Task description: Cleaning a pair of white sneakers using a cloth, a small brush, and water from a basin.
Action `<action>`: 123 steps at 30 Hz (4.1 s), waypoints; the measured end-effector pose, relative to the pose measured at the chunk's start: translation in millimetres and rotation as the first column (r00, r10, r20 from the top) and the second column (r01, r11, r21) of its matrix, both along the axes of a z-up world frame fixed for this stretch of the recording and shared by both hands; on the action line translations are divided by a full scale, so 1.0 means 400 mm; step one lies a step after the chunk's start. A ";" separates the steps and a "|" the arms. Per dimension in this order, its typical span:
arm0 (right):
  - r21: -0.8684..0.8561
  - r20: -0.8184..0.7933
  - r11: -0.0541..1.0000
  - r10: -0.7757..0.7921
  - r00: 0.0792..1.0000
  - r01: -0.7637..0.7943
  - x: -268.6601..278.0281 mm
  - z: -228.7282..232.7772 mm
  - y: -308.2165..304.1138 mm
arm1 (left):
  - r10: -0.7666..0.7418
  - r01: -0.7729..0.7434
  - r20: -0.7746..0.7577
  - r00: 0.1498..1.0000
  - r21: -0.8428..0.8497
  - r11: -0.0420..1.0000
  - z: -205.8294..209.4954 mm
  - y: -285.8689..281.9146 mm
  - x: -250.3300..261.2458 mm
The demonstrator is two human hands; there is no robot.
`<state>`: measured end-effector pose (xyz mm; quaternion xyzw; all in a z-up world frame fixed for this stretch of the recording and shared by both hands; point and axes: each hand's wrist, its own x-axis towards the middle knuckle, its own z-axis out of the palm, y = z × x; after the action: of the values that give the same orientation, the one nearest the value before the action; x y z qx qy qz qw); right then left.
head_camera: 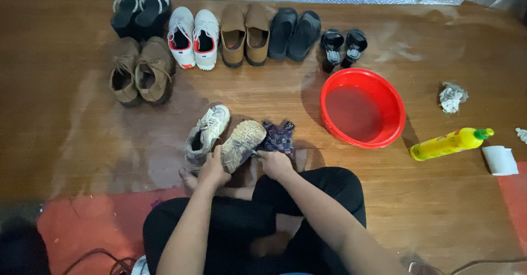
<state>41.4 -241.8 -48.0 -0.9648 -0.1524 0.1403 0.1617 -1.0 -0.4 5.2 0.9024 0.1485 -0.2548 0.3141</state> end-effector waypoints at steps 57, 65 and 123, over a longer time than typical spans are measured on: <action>0.034 -0.120 0.995 -0.085 0.989 0.090 -0.037 0.132 0.033 | 0.019 -0.021 0.014 1.000 0.129 0.991 -0.019 -0.017 0.006; 0.104 -0.120 0.967 -0.220 0.968 0.233 -0.012 0.054 0.008 | 0.014 -0.022 0.078 0.997 0.102 0.995 -0.032 -0.012 -0.001; -0.128 -0.299 0.979 -0.191 0.935 0.159 0.030 0.119 -0.122 | 0.085 -0.086 -0.045 0.995 -0.027 0.996 0.144 -0.035 -0.010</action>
<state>53.3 -290.5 -0.4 -0.9475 -0.0312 0.2825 0.1463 -5.1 -14.3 62.9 0.8849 0.1902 -0.2629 0.3343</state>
